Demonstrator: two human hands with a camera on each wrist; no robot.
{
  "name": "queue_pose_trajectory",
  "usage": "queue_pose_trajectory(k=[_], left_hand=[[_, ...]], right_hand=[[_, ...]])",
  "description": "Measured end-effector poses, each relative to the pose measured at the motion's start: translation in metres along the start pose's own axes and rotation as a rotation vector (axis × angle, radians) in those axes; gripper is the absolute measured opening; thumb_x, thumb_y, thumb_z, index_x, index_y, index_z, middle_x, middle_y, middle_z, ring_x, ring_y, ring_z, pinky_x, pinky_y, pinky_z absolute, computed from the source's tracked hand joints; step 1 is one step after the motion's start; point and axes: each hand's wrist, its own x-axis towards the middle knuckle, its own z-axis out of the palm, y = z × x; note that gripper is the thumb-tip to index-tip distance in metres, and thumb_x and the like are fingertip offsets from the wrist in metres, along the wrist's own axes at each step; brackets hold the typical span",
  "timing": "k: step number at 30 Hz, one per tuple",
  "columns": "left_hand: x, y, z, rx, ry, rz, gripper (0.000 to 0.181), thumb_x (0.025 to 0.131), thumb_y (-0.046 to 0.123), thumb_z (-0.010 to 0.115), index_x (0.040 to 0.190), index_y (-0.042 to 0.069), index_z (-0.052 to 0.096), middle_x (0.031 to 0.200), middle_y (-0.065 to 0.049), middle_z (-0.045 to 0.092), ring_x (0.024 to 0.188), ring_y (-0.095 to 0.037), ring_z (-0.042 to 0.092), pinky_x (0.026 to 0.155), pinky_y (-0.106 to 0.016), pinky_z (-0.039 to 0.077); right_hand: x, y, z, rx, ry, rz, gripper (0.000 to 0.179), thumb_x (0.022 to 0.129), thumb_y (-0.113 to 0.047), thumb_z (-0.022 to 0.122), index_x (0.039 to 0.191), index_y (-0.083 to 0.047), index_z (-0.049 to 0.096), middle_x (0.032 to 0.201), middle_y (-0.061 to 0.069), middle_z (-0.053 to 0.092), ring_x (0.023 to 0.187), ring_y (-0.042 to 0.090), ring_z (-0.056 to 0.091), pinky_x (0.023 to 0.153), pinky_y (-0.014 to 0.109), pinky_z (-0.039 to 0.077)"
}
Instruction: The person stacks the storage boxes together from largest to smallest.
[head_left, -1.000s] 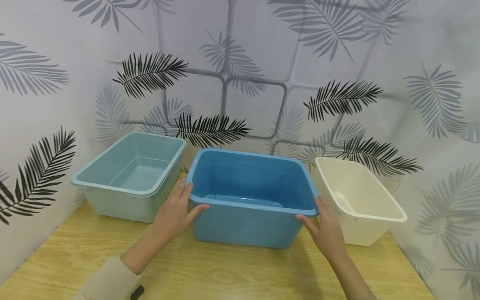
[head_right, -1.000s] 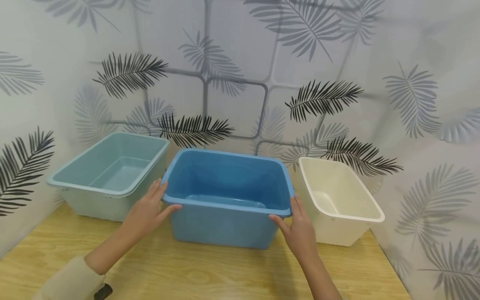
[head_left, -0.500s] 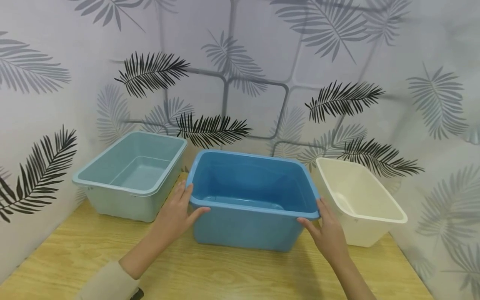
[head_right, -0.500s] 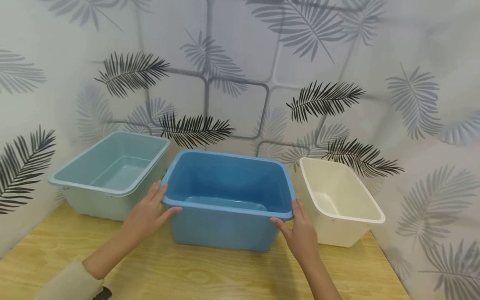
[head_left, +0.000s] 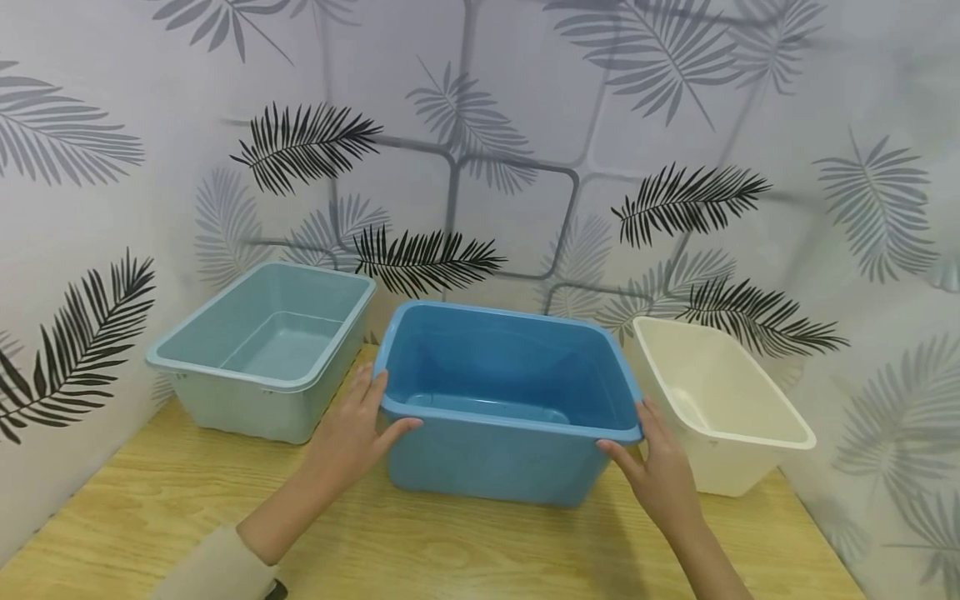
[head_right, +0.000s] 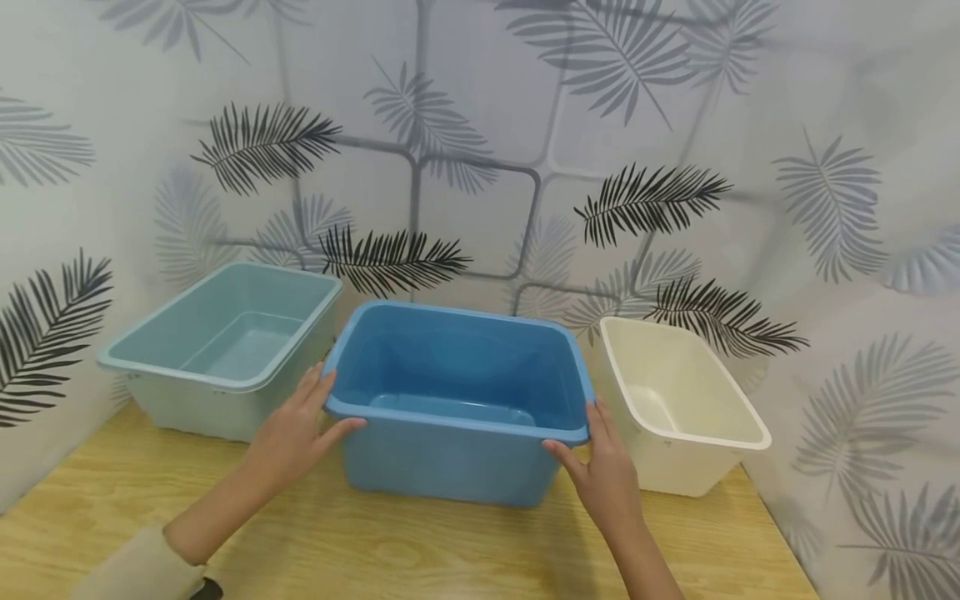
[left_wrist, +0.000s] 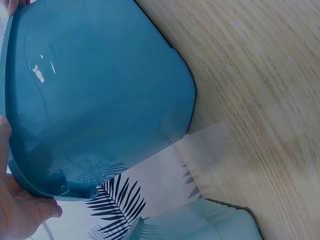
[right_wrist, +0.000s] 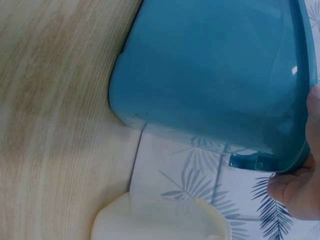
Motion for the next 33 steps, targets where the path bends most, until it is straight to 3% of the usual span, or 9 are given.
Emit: queue_pose_trajectory(k=[25,33], left_hand=[[-0.0003,0.0053,-0.0037,0.009,-0.036,-0.018,0.077,0.079,0.047,0.065,0.128,-0.010,0.047,0.133,-0.032,0.046,0.125,-0.042,0.045,0.083,-0.049,0.052],[-0.0004,0.0031,-0.0045,-0.031,-0.071,-0.035,0.078,0.079,0.046,0.066,0.130,-0.010,0.046,0.135,-0.032,0.044,0.128,-0.044,0.041,0.093,-0.054,0.045]], right_hand=[[-0.0023,-0.0017,-0.0035,0.004,-0.002,0.009,0.074,0.079,-0.028,0.072,0.133,0.012,0.040,0.137,0.034,0.039,0.122,0.051,0.041,0.095,0.063,0.038],[-0.0025,-0.0026,-0.0057,0.012,-0.076,0.031,0.074,0.085,-0.033,0.065,0.136,0.011,0.034,0.141,0.034,0.032,0.127,0.052,0.034,0.097,0.066,0.033]])
